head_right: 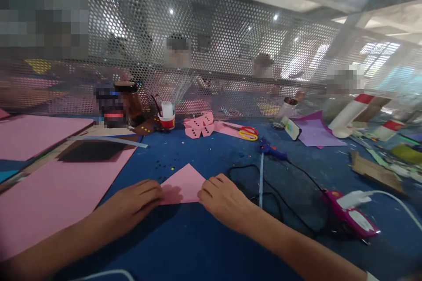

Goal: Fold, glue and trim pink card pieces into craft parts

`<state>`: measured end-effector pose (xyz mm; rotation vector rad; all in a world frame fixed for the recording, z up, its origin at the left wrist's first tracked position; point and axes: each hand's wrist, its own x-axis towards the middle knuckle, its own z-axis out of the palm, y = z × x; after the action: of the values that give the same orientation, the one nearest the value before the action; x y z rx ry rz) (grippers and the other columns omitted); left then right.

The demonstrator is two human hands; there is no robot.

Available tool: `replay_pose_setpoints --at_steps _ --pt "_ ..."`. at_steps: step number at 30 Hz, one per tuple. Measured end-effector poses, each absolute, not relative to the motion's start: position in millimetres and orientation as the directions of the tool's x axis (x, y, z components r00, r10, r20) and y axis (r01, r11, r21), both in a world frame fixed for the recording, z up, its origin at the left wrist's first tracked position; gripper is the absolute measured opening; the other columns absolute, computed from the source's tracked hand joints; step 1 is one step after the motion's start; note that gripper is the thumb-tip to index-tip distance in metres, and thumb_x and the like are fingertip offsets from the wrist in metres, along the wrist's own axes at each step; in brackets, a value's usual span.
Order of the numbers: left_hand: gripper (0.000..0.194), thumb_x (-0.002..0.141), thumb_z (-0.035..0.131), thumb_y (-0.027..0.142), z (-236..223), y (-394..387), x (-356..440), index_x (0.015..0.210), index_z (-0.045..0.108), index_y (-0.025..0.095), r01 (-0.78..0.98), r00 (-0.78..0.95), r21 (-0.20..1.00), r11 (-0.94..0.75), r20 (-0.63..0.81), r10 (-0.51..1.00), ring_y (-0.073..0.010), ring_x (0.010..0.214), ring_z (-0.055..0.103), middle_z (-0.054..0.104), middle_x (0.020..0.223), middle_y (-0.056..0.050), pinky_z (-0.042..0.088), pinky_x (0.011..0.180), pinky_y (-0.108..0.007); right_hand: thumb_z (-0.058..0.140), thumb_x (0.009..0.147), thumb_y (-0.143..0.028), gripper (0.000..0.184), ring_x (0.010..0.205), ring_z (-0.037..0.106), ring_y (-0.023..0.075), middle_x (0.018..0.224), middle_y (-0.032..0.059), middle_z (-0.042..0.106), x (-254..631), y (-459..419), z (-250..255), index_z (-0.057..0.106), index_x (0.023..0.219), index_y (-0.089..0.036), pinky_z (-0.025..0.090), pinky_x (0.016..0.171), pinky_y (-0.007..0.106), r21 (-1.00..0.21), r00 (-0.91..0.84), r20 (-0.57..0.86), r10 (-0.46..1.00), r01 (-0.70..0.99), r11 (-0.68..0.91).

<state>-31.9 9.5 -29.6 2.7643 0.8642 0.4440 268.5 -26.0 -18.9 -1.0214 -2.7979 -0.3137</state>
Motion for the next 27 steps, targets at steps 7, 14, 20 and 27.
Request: replay_pose_setpoints --at_steps 7,14,20,27 --pt "0.018 0.100 0.049 0.012 -27 4 -26 0.092 0.064 0.018 0.504 0.825 0.078 -0.860 0.251 0.506 -0.0209 0.084 0.059 0.065 0.091 -0.004 0.048 0.073 -0.033 0.050 0.101 -0.010 0.017 0.092 0.059 0.0216 0.101 0.0075 0.067 271 -27 -24 0.063 0.111 -0.015 0.040 0.081 0.037 0.157 -0.776 0.247 0.581 0.623 0.766" --pt "0.018 0.100 0.048 0.010 -39 1 -32 0.098 0.063 0.019 0.491 0.857 -0.110 -0.864 0.241 0.456 -0.0214 0.081 0.058 0.064 0.094 -0.005 0.048 0.070 -0.035 0.054 0.097 -0.009 0.015 0.089 0.059 0.0236 0.100 0.0088 0.067 266 -34 -21 0.064 0.108 -0.011 0.041 0.078 0.039 0.207 -0.791 0.238 0.564 0.609 0.766" --pt "0.015 0.099 0.049 0.011 -34 0 -26 0.092 0.060 0.018 0.500 0.844 -0.113 -0.858 0.284 0.455 -0.0212 0.078 0.059 0.062 0.086 -0.003 0.046 0.068 -0.035 0.056 0.098 -0.011 0.011 0.086 0.058 0.0220 0.094 0.0053 0.065 261 -38 -22 0.063 0.105 -0.015 0.038 0.075 0.038 0.185 -0.749 0.265 0.607 0.657 0.731" --pt "0.020 0.102 0.044 0.014 -36 2 -25 0.085 0.055 0.019 0.523 0.805 -0.042 -0.851 0.352 0.477 -0.0183 0.072 0.057 0.059 0.079 0.000 0.045 0.066 -0.034 0.054 0.102 -0.019 0.010 0.086 0.056 0.0211 0.094 0.0033 0.065 259 -32 -32 0.063 0.097 -0.019 0.036 0.074 0.039 0.112 -0.698 0.291 0.654 0.704 0.701"
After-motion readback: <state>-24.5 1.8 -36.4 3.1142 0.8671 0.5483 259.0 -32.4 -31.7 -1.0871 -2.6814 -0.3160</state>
